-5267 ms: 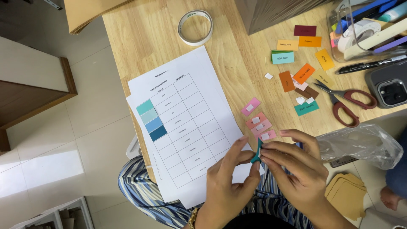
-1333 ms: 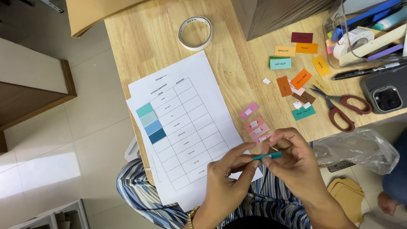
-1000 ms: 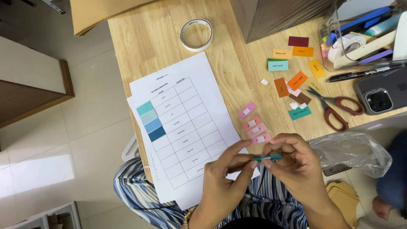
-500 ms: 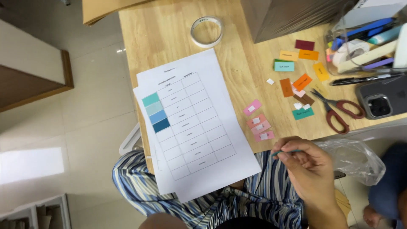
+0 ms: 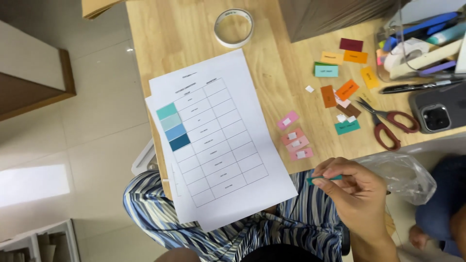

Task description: Creating a color reference chart by cutting tape and sticking colored paper labels onto a printed template.

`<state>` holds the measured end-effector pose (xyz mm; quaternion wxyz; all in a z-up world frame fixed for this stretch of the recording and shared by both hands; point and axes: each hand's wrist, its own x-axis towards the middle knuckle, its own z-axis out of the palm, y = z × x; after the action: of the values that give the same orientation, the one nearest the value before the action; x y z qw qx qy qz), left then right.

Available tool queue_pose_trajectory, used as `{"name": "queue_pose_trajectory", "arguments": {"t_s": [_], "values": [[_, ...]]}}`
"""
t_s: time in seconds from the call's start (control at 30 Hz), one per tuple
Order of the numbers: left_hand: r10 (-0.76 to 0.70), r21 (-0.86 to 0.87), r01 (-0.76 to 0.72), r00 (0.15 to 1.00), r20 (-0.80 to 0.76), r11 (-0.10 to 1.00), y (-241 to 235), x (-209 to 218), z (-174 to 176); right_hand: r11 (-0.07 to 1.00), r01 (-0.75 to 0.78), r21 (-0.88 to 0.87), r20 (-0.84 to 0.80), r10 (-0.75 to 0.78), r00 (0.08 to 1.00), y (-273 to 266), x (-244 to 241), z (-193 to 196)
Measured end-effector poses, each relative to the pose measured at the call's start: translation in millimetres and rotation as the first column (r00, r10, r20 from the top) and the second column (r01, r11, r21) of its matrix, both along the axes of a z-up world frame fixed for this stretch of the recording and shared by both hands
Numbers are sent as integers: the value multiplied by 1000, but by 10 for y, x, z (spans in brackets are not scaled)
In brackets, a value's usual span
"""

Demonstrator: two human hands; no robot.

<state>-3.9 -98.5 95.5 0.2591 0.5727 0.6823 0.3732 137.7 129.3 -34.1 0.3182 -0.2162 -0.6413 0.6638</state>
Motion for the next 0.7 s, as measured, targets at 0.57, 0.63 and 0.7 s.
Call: {"name": "queue_pose_trajectory", "arguments": {"t_s": [0.57, 0.63, 0.7], "values": [[312, 86, -366, 876, 368, 927, 959, 49, -781, 949, 204, 239, 56, -223, 973, -175, -85, 107], [332, 59, -385, 857, 394, 921, 977, 45, -769, 926, 260, 272, 16, -274, 962, -180, -91, 78], [309, 6, -346, 844, 438, 938, 991, 33, -781, 977, 157, 144, -47, -151, 987, -175, -72, 12]]}}
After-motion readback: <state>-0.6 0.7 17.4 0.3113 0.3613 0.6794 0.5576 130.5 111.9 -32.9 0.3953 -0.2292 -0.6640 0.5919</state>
